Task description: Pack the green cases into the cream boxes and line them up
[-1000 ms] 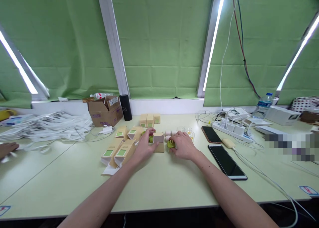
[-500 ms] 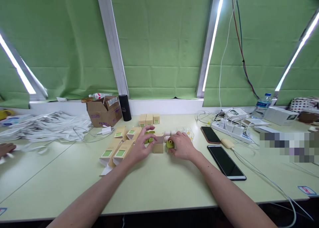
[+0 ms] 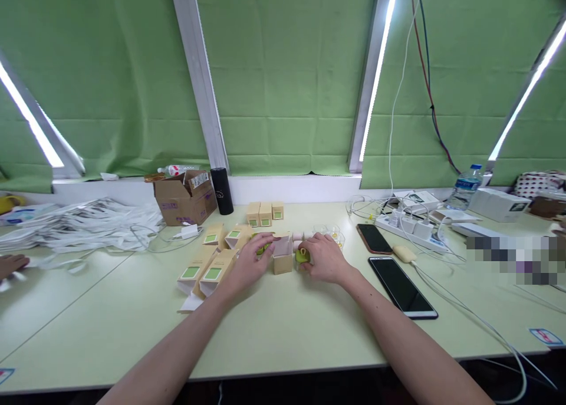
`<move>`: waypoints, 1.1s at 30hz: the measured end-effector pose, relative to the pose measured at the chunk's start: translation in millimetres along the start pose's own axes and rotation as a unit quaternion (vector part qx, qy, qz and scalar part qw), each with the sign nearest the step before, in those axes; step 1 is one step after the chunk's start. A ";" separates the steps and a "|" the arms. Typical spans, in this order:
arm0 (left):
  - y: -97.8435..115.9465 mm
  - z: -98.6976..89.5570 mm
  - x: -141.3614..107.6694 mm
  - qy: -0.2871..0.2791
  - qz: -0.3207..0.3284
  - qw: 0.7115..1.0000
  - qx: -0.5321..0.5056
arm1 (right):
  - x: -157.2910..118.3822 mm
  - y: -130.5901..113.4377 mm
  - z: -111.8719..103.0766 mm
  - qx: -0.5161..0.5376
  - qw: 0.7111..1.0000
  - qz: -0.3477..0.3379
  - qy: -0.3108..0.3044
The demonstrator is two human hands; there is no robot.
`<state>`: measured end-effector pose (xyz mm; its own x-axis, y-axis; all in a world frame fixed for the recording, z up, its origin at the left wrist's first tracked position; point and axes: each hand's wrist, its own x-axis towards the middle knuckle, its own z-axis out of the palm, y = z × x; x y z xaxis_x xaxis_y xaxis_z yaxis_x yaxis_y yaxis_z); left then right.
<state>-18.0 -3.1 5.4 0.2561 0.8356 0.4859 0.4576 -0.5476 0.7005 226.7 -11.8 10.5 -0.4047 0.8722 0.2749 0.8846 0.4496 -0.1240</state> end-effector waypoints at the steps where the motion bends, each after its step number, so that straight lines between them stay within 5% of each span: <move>1: 0.7 0.7 0.2 0.003 -0.003 1.000 -0.007 | -0.1 0.0 -0.2 -0.002 1.000 0.001 -0.003; 8: 3.5 4.8 4.1 0.039 0.014 0.999 -0.020 | -0.1 0.7 0.1 -0.004 1.000 -0.004 0.007; 17: -0.8 3.3 8.0 0.028 -0.064 0.993 -0.097 | 1.5 2.5 1.1 -0.001 1.000 0.001 0.010; 23: -5.2 0.9 6.8 -0.005 -0.071 0.984 -0.164 | 3.5 11.1 -0.2 0.103 0.987 0.044 0.117; 28: -0.8 -0.2 4.5 -0.009 -0.073 0.984 -0.163 | 8.1 20.6 1.6 0.349 0.904 0.070 0.237; 33: 6.0 -1.2 2.0 -0.025 -0.072 0.982 -0.175 | 10.0 13.0 3.6 0.541 0.797 0.059 0.263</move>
<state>-15.8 -4.8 11.3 0.2556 0.9016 0.3490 0.1729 -0.3978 0.9010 233.3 3.5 8.3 0.0704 0.8472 0.5266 0.0773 0.5217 -0.8497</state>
